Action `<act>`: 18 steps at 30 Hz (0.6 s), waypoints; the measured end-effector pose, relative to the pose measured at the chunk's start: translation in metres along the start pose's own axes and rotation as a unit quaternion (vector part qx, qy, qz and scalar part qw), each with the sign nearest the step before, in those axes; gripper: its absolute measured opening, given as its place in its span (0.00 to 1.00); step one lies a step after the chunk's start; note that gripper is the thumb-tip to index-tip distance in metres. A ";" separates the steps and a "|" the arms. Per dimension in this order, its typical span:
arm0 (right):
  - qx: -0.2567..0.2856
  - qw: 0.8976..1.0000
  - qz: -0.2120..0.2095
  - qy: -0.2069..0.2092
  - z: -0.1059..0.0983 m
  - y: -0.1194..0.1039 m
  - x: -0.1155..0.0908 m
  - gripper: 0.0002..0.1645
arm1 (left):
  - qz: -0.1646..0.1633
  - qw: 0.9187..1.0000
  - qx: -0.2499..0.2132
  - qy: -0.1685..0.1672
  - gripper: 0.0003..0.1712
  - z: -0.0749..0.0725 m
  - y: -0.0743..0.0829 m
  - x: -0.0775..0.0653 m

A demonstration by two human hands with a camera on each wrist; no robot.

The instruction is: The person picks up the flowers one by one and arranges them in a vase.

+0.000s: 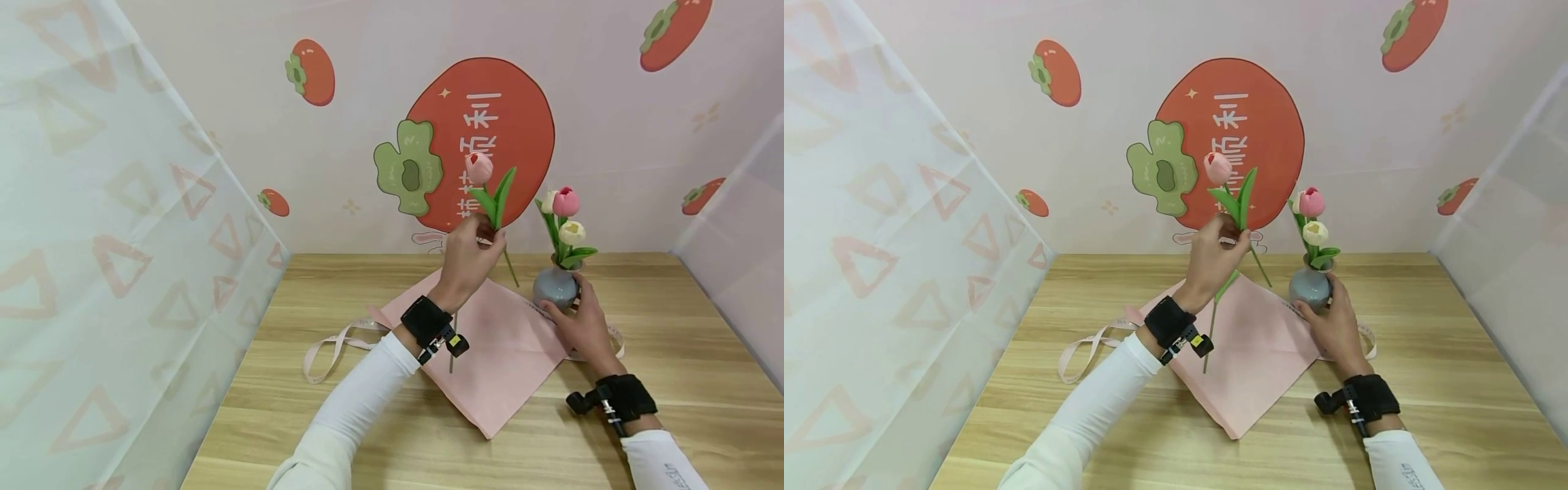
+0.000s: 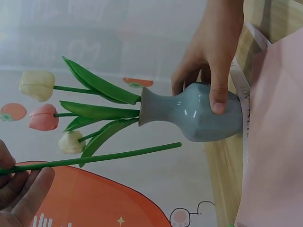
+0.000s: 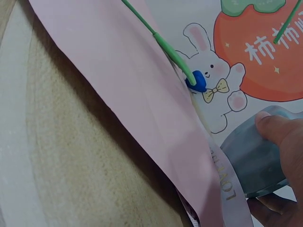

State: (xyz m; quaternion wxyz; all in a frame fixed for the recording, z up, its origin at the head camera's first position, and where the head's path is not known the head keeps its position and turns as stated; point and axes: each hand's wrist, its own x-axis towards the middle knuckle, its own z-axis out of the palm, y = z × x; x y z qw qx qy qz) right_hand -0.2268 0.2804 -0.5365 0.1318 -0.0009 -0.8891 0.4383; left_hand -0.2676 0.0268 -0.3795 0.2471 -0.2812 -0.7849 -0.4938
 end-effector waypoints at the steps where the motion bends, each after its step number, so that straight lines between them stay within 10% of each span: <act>1: 0.000 1.000 0.001 0.000 0.000 -0.001 0.000 0.57 | 0.000 1.000 0.000 -0.001 0.08 0.001 0.001 0.000; 18: 0.004 1.000 0.002 0.000 -0.001 -0.002 -0.001 0.58 | 0.008 1.000 -0.001 -0.011 0.09 0.013 0.008 0.004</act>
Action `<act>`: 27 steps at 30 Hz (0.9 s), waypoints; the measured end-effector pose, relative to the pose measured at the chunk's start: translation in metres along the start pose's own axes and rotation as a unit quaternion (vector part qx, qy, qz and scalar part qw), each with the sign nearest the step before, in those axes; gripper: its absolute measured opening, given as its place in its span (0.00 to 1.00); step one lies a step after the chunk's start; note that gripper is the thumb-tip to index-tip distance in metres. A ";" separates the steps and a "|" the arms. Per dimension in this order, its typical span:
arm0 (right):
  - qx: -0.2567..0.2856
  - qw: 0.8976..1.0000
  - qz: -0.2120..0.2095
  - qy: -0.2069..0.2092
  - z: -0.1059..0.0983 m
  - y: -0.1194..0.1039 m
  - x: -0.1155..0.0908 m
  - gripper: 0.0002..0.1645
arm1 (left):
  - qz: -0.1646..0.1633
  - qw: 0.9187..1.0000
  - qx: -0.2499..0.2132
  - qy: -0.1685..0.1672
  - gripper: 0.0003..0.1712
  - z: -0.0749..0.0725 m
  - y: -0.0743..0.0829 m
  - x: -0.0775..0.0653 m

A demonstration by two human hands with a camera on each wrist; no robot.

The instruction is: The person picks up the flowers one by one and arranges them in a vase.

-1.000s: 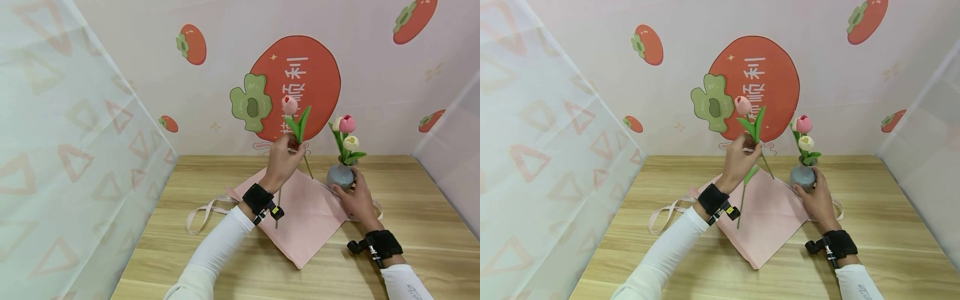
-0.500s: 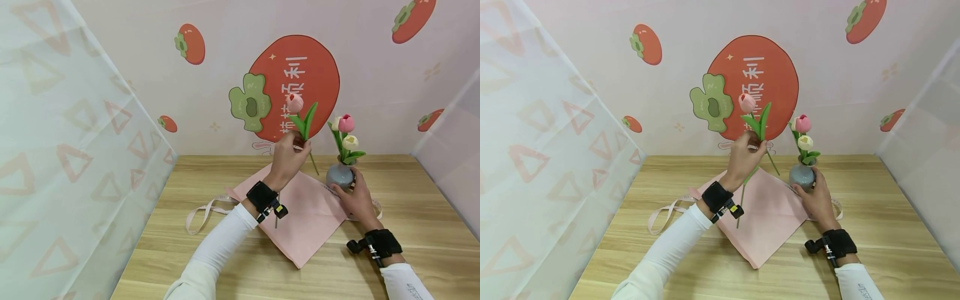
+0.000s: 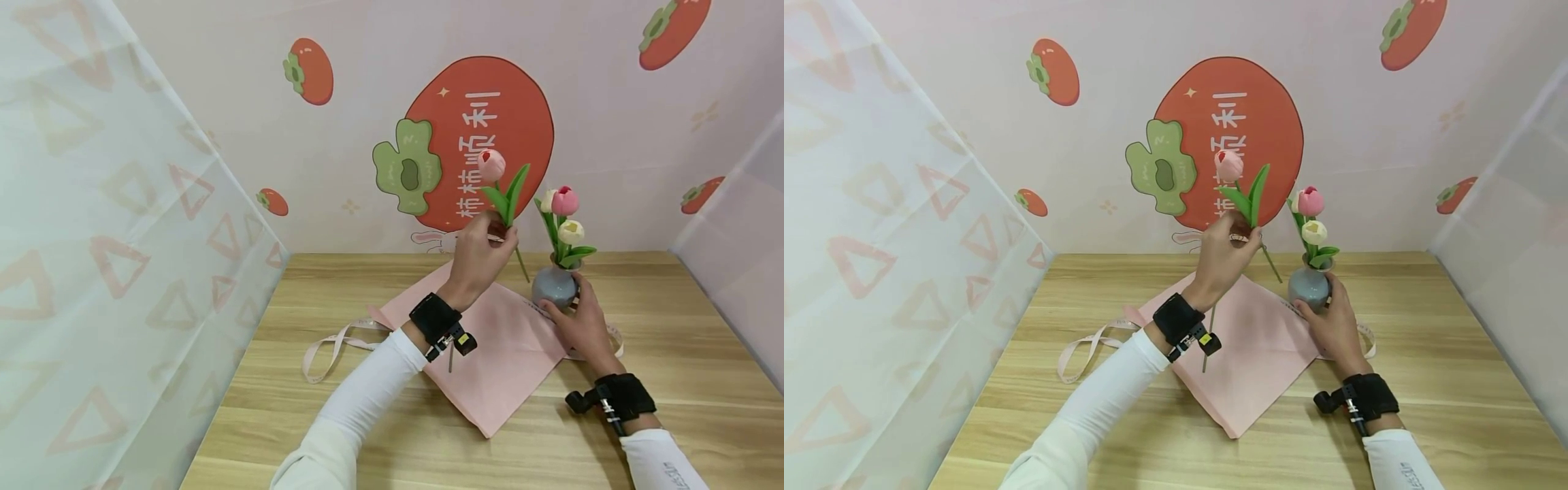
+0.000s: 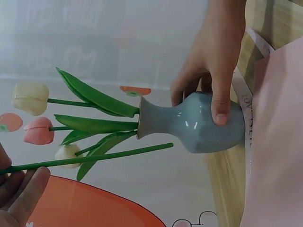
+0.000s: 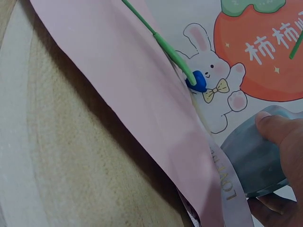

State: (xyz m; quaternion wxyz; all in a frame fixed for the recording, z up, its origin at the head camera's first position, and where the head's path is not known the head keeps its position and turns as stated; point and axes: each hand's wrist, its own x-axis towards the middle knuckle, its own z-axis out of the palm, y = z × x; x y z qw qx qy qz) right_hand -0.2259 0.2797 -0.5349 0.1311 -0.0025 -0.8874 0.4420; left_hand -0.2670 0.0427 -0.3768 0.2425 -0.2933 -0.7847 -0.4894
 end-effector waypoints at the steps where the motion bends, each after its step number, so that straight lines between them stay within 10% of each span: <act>1: 0.001 1.000 -0.001 0.000 0.000 0.000 0.000 0.58 | 0.002 1.000 0.004 0.000 0.09 0.001 0.000 0.000; 27: -0.005 1.000 0.000 0.005 0.001 0.002 0.001 0.58 | 0.022 1.000 -0.019 0.005 0.10 0.014 0.012 0.007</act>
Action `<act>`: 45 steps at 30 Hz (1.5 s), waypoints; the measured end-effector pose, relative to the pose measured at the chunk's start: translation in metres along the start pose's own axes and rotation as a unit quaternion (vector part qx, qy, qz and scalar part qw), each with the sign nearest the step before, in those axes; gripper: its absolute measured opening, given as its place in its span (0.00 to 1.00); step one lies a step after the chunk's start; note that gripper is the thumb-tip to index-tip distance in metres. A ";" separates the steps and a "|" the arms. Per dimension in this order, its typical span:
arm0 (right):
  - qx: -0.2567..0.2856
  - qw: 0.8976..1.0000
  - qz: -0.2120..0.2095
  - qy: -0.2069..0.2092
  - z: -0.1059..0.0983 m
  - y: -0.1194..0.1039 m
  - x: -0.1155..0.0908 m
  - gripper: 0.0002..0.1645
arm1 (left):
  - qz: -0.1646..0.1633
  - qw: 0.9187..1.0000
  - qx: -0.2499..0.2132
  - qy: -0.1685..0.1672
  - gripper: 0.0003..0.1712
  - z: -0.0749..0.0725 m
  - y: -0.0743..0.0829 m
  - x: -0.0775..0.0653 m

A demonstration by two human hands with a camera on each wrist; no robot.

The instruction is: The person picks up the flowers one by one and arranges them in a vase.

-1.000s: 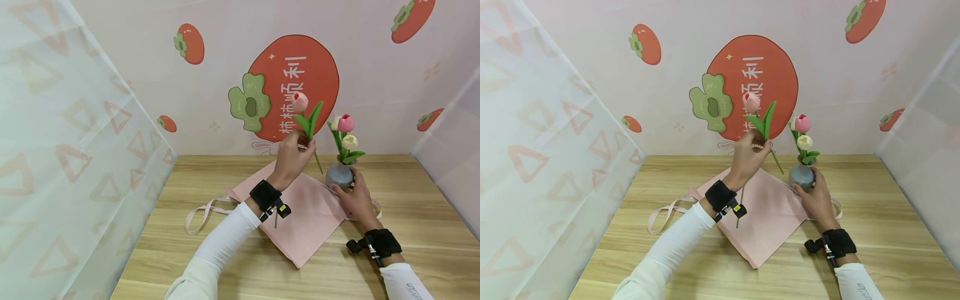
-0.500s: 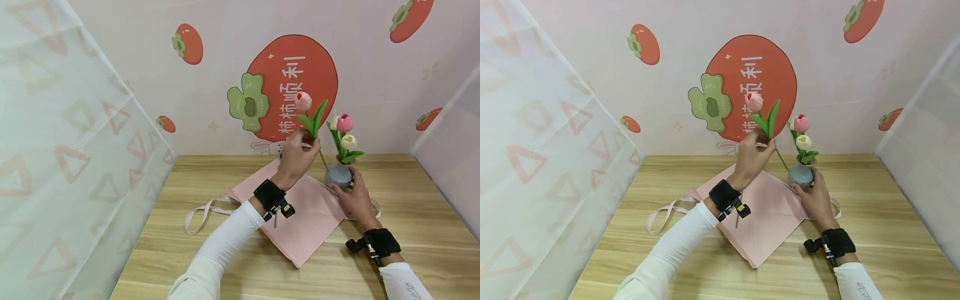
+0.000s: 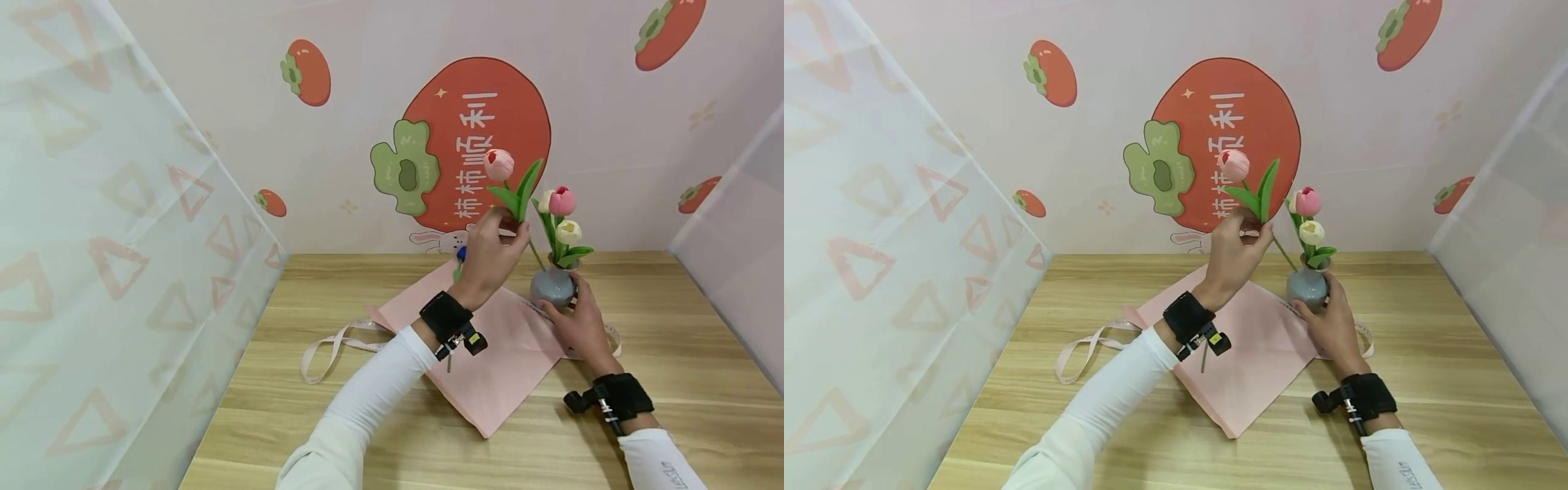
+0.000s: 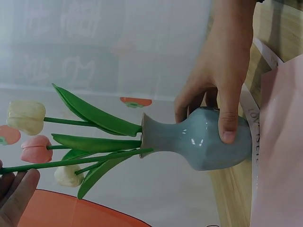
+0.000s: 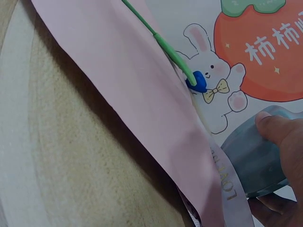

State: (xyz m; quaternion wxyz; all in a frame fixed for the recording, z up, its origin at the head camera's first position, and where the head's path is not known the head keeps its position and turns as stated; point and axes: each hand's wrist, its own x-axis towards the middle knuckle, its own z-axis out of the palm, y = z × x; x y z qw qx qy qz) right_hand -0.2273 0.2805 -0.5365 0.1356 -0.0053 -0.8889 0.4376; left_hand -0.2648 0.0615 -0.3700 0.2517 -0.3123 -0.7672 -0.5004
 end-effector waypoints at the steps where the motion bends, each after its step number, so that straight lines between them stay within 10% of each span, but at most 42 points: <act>1: 0.000 1.000 0.000 0.000 0.000 0.000 0.000 0.58 | 0.001 1.000 0.001 0.000 0.10 0.000 0.000 0.000; 45: 0.003 1.000 -0.016 0.005 -0.001 0.000 -0.001 0.55 | -0.020 0.998 0.019 -0.060 0.13 0.027 0.000 0.003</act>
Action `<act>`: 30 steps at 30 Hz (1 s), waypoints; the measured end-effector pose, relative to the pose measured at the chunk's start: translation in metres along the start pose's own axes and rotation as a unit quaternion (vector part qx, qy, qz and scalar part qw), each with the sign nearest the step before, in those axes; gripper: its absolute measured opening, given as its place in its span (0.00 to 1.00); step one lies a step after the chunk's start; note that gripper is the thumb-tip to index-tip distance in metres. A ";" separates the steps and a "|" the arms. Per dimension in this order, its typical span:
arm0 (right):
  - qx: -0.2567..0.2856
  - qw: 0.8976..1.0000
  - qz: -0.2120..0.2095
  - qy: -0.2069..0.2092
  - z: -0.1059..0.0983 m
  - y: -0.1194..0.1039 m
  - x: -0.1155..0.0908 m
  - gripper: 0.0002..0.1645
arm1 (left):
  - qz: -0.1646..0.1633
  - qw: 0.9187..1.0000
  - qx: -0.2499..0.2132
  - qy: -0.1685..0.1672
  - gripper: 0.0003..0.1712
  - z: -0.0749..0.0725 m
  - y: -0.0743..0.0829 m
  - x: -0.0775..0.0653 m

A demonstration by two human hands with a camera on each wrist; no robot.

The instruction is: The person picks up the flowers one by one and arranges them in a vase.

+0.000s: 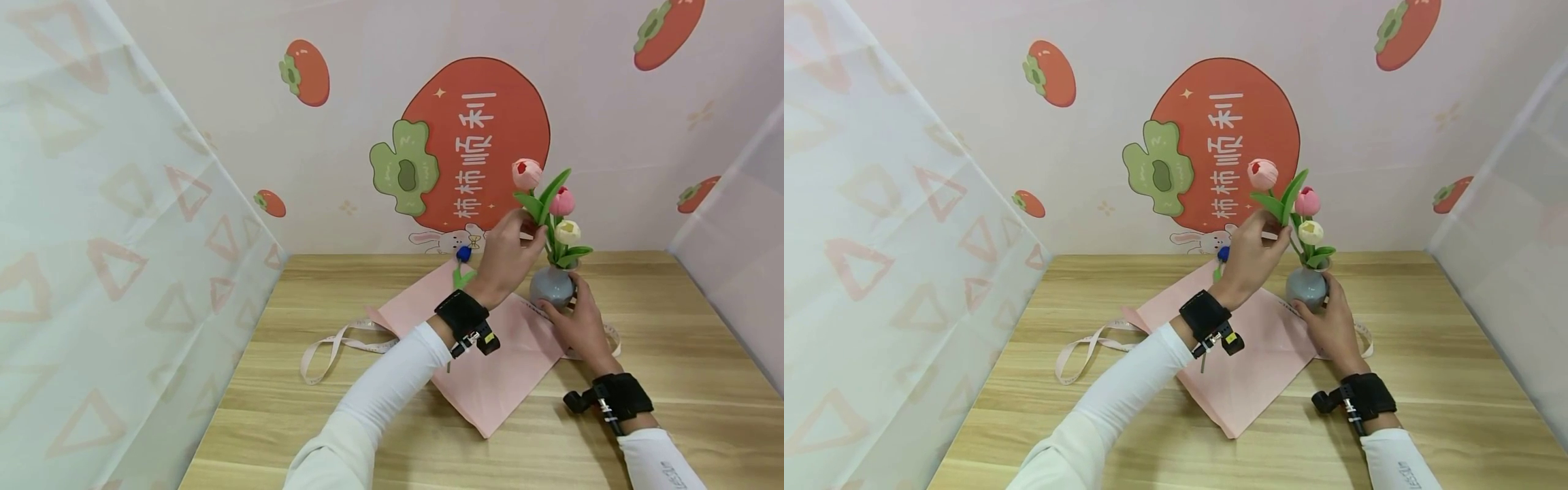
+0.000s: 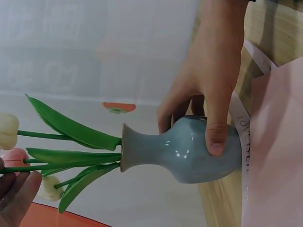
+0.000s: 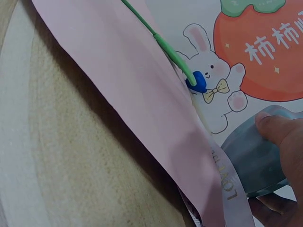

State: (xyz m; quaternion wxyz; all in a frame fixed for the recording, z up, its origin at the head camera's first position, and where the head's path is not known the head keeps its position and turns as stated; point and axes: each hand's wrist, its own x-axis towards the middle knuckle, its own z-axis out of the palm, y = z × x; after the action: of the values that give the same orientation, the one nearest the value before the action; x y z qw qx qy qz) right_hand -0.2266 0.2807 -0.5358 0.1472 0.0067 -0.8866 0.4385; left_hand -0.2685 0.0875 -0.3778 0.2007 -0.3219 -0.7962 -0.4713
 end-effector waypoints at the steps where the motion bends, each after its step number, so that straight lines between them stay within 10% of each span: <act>1: -0.001 1.000 0.000 0.000 0.000 0.000 0.000 0.55 | 0.001 1.000 0.006 -0.002 0.13 0.001 0.000 0.000; 30: 0.005 1.000 0.018 -0.011 0.000 0.003 0.000 0.57 | -0.029 0.992 0.114 -0.048 0.11 0.032 -0.009 -0.008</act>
State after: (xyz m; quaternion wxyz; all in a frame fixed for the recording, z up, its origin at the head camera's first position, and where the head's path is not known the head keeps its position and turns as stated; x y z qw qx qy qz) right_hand -0.2269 0.2822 -0.5380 0.1296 -0.0038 -0.8861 0.4450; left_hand -0.2695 0.1099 -0.4033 0.1837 -0.2965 -0.8623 -0.3671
